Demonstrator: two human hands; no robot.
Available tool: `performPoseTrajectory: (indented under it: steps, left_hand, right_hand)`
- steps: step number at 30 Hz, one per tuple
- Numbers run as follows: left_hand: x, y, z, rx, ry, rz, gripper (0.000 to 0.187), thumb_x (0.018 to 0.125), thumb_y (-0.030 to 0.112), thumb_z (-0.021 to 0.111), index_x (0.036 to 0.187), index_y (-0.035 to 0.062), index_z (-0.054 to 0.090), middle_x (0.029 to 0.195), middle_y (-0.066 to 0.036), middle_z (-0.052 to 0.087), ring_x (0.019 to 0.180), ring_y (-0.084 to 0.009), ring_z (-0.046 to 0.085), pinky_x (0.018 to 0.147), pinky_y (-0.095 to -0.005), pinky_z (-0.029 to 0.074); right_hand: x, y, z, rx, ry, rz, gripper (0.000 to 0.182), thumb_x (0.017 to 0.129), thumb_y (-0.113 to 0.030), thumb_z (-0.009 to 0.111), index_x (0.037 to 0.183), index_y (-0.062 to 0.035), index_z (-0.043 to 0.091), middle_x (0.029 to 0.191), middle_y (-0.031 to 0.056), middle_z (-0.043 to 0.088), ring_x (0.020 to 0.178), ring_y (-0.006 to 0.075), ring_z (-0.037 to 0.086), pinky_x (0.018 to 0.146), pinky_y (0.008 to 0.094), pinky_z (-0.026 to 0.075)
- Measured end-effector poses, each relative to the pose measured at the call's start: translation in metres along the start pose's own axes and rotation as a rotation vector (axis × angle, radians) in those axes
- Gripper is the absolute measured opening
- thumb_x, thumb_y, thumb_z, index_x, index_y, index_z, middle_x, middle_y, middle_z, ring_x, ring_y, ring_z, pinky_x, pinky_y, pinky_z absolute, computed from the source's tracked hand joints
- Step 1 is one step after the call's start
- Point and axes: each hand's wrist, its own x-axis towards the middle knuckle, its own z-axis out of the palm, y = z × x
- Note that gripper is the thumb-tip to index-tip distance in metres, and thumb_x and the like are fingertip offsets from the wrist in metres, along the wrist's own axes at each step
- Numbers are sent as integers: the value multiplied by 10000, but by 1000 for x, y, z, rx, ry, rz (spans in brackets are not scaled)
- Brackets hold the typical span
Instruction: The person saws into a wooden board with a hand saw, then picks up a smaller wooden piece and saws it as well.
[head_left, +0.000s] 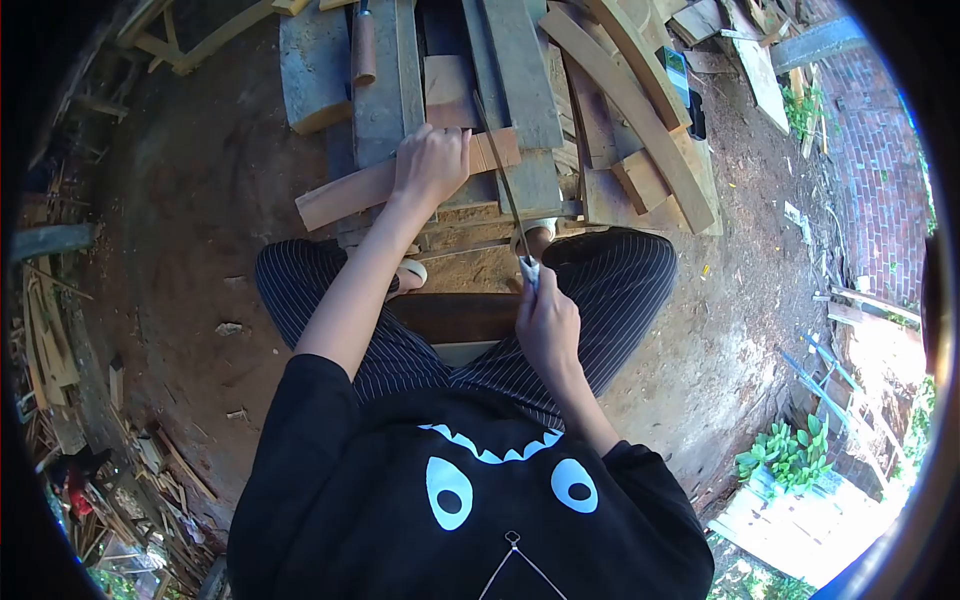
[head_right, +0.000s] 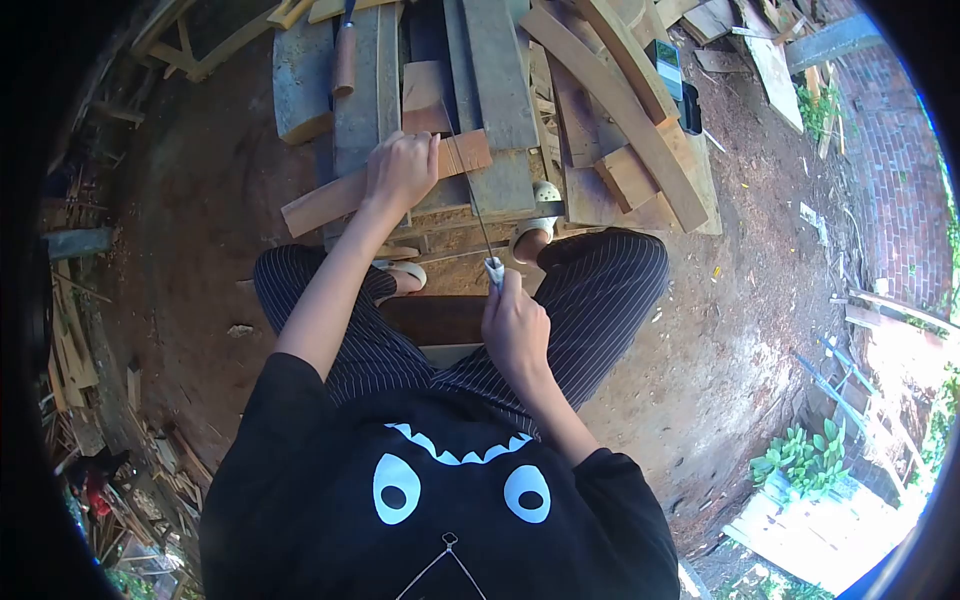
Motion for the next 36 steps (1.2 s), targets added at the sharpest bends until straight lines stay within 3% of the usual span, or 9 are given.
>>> performPoseTrajectory:
  steps: [8,11,23,29,36]
  left_hand:
    - [-3,8,6,-20,75,-113,308,861,181,512,624,27,631,604,-152,617,671,-297,604,623,-414,498]
    - [-4,11,2,-35,111,-134,303,857,185,516,627,24,631,604,-149,617,654,-292,598,605,-415,491]
    - [-4,10,3,-39,49,-145,289,848,161,508,605,37,603,602,-134,623,681,-281,603,609,-400,502]
    - [-4,9,5,-53,103,-126,298,848,165,512,597,35,606,593,-129,623,653,-282,598,593,-399,504]
    - [-4,8,6,-54,140,-123,325,854,167,511,576,31,611,577,-146,614,622,-292,604,580,-400,508]
  right_hand:
    - [-3,1,3,-65,-85,10,128,911,-143,489,876,-28,448,599,176,571,518,360,588,442,442,459]
    - [-2,-1,-1,-54,-159,94,133,913,-138,488,902,-10,454,629,215,573,570,400,586,482,479,455]
    - [-7,5,11,35,-51,54,99,888,-74,520,882,-16,441,612,207,563,539,385,583,430,443,443]
    - [-8,12,12,-35,-131,54,121,900,-118,505,927,-18,443,648,197,585,550,369,599,454,441,468]
    - [-5,9,22,-64,-154,80,139,917,-138,482,874,-17,430,580,190,564,523,378,588,443,463,463]
